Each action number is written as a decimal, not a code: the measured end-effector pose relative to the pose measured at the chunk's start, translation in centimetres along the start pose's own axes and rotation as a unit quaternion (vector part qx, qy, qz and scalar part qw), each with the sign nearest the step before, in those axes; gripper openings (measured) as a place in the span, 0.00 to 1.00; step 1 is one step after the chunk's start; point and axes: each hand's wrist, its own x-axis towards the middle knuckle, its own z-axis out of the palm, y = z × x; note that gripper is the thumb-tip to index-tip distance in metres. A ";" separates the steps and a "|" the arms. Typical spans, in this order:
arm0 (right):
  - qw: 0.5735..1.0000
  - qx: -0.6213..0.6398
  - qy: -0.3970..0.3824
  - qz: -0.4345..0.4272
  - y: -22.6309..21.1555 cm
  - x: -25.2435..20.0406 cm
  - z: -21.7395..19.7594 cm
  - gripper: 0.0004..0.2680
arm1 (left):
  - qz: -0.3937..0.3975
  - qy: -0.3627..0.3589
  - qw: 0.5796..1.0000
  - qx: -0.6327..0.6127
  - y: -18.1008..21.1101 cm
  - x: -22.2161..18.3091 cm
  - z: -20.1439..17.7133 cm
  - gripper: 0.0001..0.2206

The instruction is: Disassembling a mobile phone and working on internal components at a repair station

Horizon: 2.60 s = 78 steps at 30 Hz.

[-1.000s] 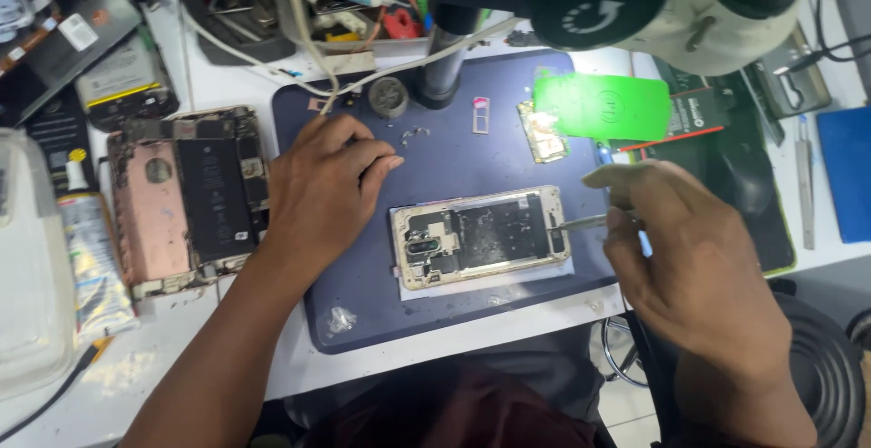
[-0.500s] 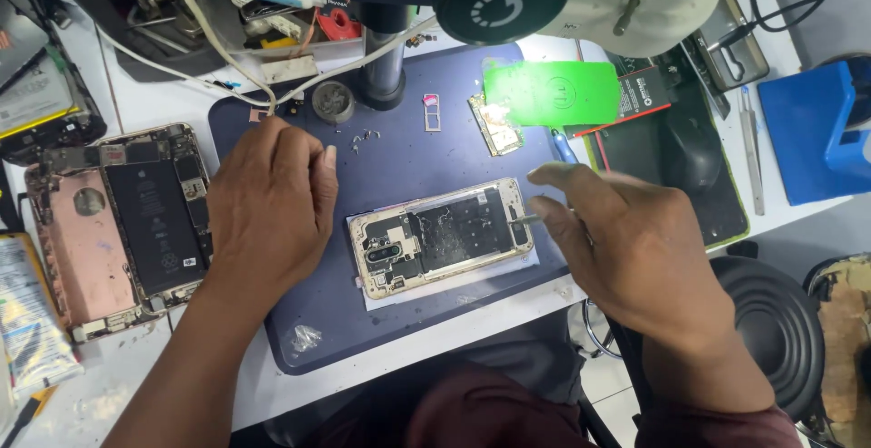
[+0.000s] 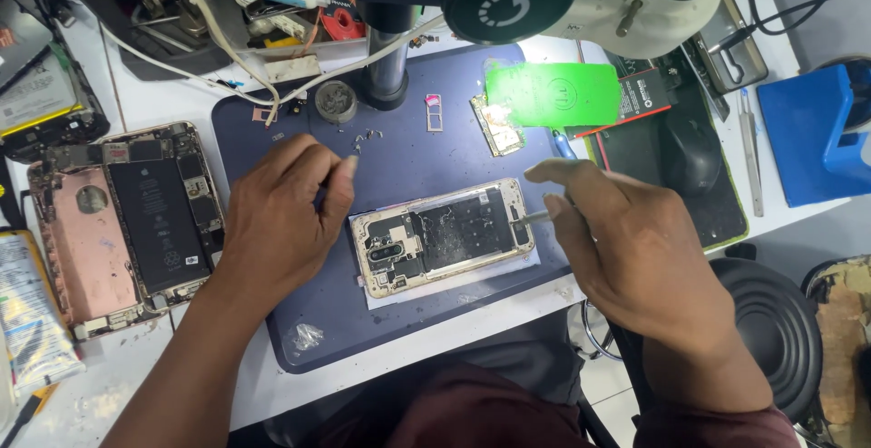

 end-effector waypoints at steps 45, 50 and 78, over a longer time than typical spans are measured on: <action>0.951 0.084 0.216 -0.205 -3.7 1.1 3.0 0.05 | -0.278 -0.070 0.829 -0.480 4.3 0.3 -0.2 0.13; 0.956 0.116 0.197 -0.182 -4.3 1.4 2.4 0.05 | -0.293 -0.084 0.808 -0.503 4.4 0.3 -0.3 0.13; 0.996 0.080 -0.049 0.016 0.6 -2.6 -2.7 0.04 | -0.196 -0.010 0.946 -0.259 2.8 0.6 -1.0 0.09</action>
